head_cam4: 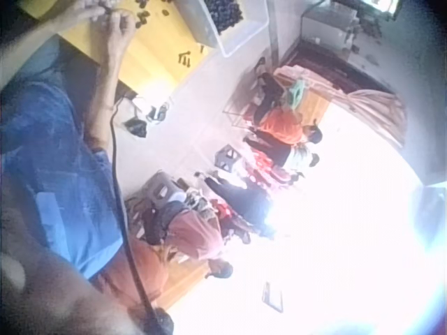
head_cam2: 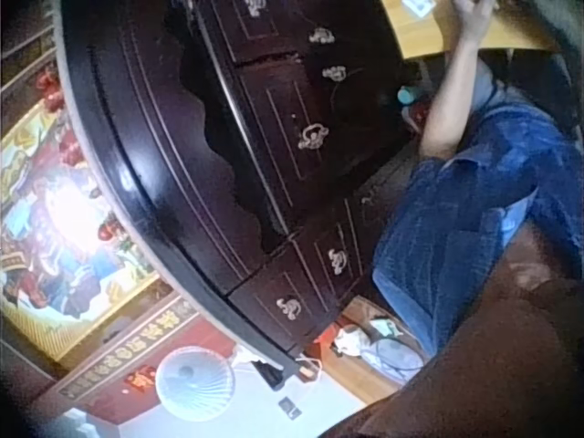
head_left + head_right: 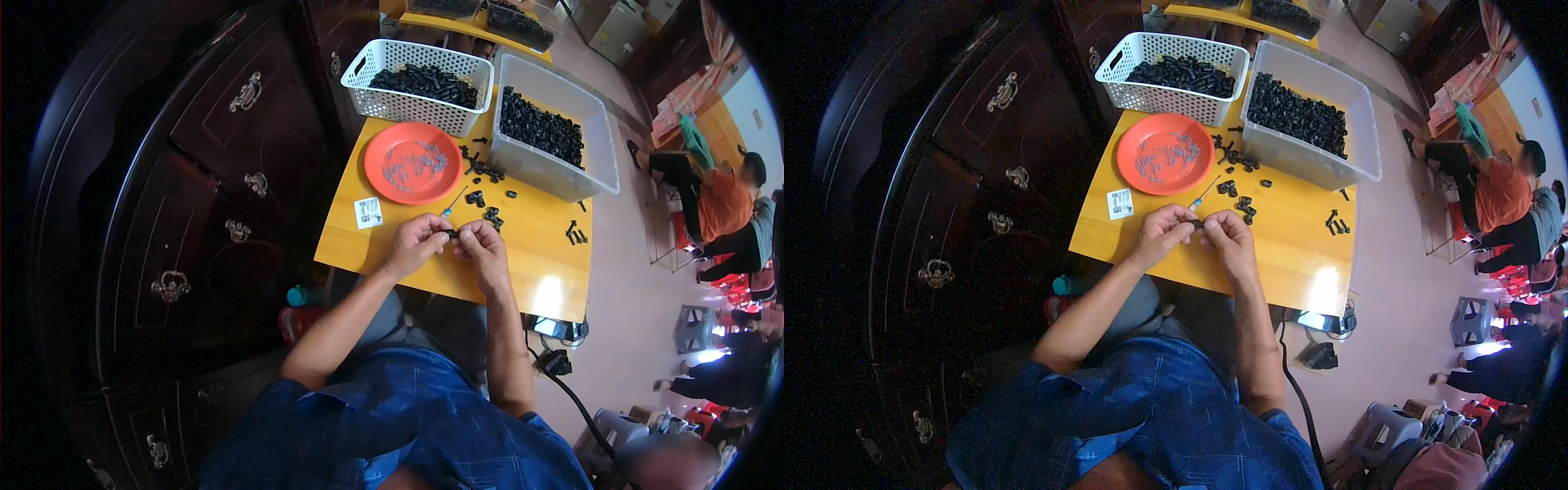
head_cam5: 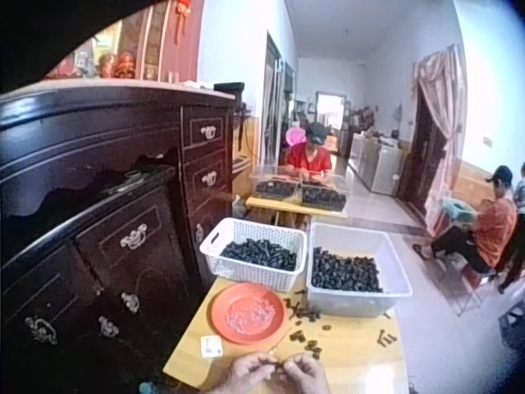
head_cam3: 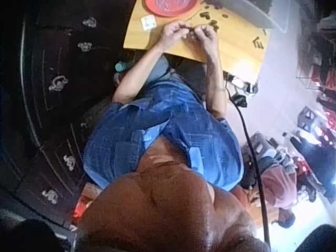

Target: The person assembles small components by picking up springs from a plate and inserting them into plastic parts by hand.

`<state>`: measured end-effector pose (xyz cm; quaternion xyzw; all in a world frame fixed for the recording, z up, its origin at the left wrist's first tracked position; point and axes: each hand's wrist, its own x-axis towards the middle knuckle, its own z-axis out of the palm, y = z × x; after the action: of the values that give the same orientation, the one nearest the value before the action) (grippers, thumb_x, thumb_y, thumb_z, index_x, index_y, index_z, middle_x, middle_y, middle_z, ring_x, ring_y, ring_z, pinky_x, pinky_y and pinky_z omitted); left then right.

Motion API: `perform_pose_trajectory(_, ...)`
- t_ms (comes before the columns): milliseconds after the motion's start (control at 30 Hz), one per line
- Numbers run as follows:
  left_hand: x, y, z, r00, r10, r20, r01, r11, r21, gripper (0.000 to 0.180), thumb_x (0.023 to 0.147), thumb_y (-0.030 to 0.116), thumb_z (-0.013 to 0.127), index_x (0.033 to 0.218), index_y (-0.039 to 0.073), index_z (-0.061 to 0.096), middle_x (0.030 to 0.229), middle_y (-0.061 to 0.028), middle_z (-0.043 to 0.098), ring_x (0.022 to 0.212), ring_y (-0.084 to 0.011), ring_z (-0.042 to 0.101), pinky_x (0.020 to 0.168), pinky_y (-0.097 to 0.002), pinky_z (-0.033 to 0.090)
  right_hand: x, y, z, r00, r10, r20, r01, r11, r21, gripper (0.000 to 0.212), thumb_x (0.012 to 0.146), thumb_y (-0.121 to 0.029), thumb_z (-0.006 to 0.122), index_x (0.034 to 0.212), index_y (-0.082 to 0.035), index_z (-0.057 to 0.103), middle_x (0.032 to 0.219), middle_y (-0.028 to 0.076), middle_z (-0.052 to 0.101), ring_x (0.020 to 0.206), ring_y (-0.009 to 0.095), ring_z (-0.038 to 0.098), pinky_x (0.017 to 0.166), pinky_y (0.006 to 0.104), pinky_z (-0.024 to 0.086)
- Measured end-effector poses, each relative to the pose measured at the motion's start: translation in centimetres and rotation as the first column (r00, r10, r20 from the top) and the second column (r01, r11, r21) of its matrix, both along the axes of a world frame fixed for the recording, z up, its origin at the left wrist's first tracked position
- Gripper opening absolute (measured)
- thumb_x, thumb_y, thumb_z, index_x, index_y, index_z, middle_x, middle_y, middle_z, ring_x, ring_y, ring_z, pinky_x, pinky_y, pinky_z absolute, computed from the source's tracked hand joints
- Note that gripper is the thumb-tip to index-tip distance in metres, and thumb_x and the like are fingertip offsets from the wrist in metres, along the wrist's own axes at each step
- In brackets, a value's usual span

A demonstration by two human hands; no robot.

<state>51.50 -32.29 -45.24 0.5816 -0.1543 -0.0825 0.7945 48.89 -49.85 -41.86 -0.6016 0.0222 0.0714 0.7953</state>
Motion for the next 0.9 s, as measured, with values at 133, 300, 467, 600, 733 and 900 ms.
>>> perform_pose_trajectory(133, 0.0, 0.1, 0.0, 1.0, -0.013, 0.006, 0.012, 0.999, 0.037, 0.014, 0.094, 0.001, 0.062, 0.107, -0.001, 0.064, 0.089, -0.0011, 0.066, 0.07, -0.0046, 0.058, 0.064, -0.0197, 0.05, 0.1, -0.3, -0.2, 0.999, 0.018, -0.026, -0.018, 1.0, 0.005, 0.01, 0.101, -0.017, 0.061, 0.097, -0.008, 0.06, 0.086, 0.0, 0.066, 0.074, 0.007, 0.059, 0.069, 0.0226, 0.048)
perform_pose_trajectory(300, 0.0, 0.3, -0.2, 1.0, -0.014, 0.002, 0.013, 0.997, 0.082, 0.013, 0.093, 0.0, 0.063, 0.106, -0.001, 0.065, 0.086, -0.0011, 0.067, 0.07, -0.0047, 0.059, 0.064, -0.0197, 0.051, 0.4, -0.7, -0.7, 0.997, 0.061, -0.043, -0.062, 0.998, -0.009, 0.01, 0.1, -0.015, 0.062, 0.094, -0.008, 0.059, 0.083, -0.001, 0.065, 0.073, 0.007, 0.059, 0.068, 0.0213, 0.048)
perform_pose_trajectory(467, 0.1, 0.5, -0.3, 0.999, -0.038, -0.016, 0.04, 0.985, 0.166, 0.015, 0.093, 0.002, 0.064, 0.107, 0.0, 0.065, 0.088, -0.0006, 0.066, 0.073, -0.0049, 0.061, 0.067, -0.0203, 0.052, 1.0, -0.9, -1.2, 0.997, 0.078, 0.007, -0.078, 0.993, -0.087, 0.012, 0.099, -0.013, 0.064, 0.09, -0.007, 0.059, 0.081, -0.003, 0.062, 0.073, 0.005, 0.057, 0.066, 0.0207, 0.047)
perform_pose_trajectory(600, 0.1, 0.4, -0.4, 1.0, -0.016, 0.005, 0.015, 0.992, 0.127, 0.014, 0.092, 0.001, 0.064, 0.106, 0.0, 0.065, 0.087, -0.0005, 0.066, 0.072, -0.0049, 0.061, 0.067, -0.0202, 0.052, 1.0, -0.5, -1.4, 0.992, 0.049, 0.118, -0.02, 0.971, -0.238, 0.013, 0.097, -0.011, 0.065, 0.087, -0.006, 0.059, 0.077, -0.005, 0.058, 0.071, 0.003, 0.052, 0.063, 0.0202, 0.043)
perform_pose_trajectory(733, 0.0, 0.2, -0.5, 1.0, 0.001, -0.016, 0.001, 0.991, 0.132, 0.013, 0.093, 0.001, 0.064, 0.105, 0.0, 0.065, 0.086, -0.0006, 0.065, 0.073, -0.0056, 0.061, 0.068, -0.0202, 0.051, 0.9, 0.2, -1.7, 0.987, 0.006, 0.163, 0.049, 0.943, -0.33, 0.013, 0.097, -0.01, 0.066, 0.086, -0.005, 0.06, 0.076, -0.006, 0.057, 0.069, 0.002, 0.049, 0.062, 0.0199, 0.042)
perform_pose_trajectory(900, 0.1, 0.2, -0.4, 1.0, -0.019, -0.017, 0.021, 0.994, 0.109, 0.013, 0.093, 0.001, 0.064, 0.106, 0.0, 0.065, 0.088, -0.001, 0.066, 0.075, -0.0061, 0.061, 0.069, -0.0202, 0.051, 0.9, -0.2, -1.7, 0.998, 0.046, 0.033, -0.04, 0.986, -0.165, 0.012, 0.096, -0.011, 0.066, 0.089, -0.004, 0.062, 0.076, -0.004, 0.061, 0.069, 0.004, 0.054, 0.061, 0.0209, 0.044)
